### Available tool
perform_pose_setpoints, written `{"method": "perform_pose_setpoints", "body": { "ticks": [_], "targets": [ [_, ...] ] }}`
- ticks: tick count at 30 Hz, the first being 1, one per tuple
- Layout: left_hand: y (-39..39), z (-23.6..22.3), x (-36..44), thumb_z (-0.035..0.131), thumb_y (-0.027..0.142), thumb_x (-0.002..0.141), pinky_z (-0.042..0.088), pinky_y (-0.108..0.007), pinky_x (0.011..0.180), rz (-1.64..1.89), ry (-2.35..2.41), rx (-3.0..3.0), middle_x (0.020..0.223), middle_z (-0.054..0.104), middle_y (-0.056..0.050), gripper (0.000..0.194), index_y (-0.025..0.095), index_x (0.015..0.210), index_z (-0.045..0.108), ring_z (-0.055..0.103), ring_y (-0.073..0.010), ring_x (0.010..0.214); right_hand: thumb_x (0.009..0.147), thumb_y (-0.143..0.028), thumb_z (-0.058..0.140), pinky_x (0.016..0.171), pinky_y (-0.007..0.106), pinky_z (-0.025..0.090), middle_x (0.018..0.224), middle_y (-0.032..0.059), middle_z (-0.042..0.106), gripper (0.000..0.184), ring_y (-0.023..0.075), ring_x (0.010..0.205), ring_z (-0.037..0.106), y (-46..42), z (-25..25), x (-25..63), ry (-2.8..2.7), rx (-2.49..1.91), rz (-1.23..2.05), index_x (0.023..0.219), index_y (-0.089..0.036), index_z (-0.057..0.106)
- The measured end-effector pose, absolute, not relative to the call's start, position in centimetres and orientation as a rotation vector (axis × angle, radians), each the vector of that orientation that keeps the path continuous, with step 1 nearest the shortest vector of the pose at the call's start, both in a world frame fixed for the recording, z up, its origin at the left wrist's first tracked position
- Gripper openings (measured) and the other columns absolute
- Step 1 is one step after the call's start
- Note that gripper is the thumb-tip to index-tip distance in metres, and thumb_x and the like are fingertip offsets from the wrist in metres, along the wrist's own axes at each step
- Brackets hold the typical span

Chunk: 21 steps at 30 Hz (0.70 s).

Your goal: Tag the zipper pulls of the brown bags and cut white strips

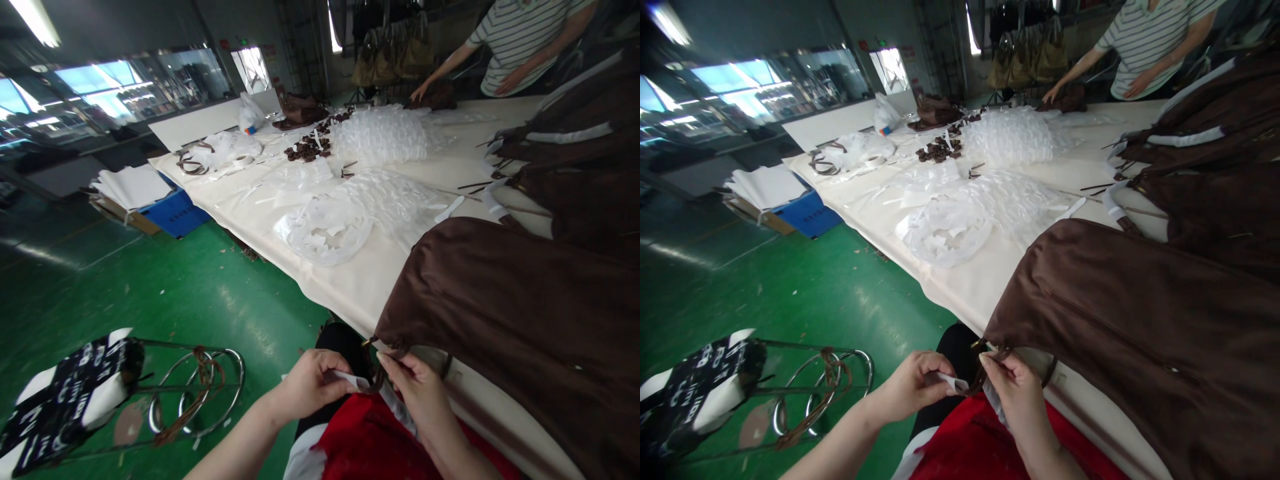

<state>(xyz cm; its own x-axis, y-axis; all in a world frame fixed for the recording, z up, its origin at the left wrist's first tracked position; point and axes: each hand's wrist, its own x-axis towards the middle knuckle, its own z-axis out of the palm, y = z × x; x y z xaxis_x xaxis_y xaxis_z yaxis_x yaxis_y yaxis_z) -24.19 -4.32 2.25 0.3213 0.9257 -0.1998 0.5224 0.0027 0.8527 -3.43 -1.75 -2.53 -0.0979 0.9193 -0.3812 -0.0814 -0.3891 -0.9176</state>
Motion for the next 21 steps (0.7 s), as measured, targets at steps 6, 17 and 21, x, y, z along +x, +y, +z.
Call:
{"method": "perform_pose_setpoints", "body": {
  "ticks": [6,17,21],
  "targets": [
    [-4.7,2.9,-24.8,0.053,0.043,0.092,0.04,-0.019,0.057,0.443,1.302,1.712,0.07,0.062,-0.003,0.036,0.012,0.082,0.068,0.052,-0.0107,0.061,0.066,-0.063,0.072,0.038,0.02,0.034,0.044,-0.0033,0.051,0.047,0.0089,0.04,0.043,-1.8,-2.3,-3.3,-0.854,-1.431,1.586,0.069,-0.016,0.066],
    [-5.3,3.9,-24.1,0.045,0.036,0.097,0.041,-0.021,0.062,0.475,1.299,1.854,0.071,0.062,-0.005,0.034,0.014,0.081,0.067,0.055,-0.013,0.065,0.067,-0.063,0.071,0.038,0.02,0.037,0.045,-0.0003,0.057,0.047,0.0094,0.039,0.047,-2.1,-1.5,-3.4,-0.92,-1.497,1.485,0.067,-0.017,0.066],
    [-5.4,3.7,-24.3,0.049,0.039,0.095,0.041,-0.021,0.061,0.494,1.335,1.808,0.071,0.064,-0.006,0.034,0.014,0.086,0.07,0.055,-0.013,0.064,0.066,-0.062,0.072,0.036,0.02,0.034,0.048,-0.0013,0.057,0.046,0.0094,0.039,0.047,-2.0,-1.7,-3.0,-0.952,-1.481,1.455,0.075,-0.017,0.068]
  ]
}}
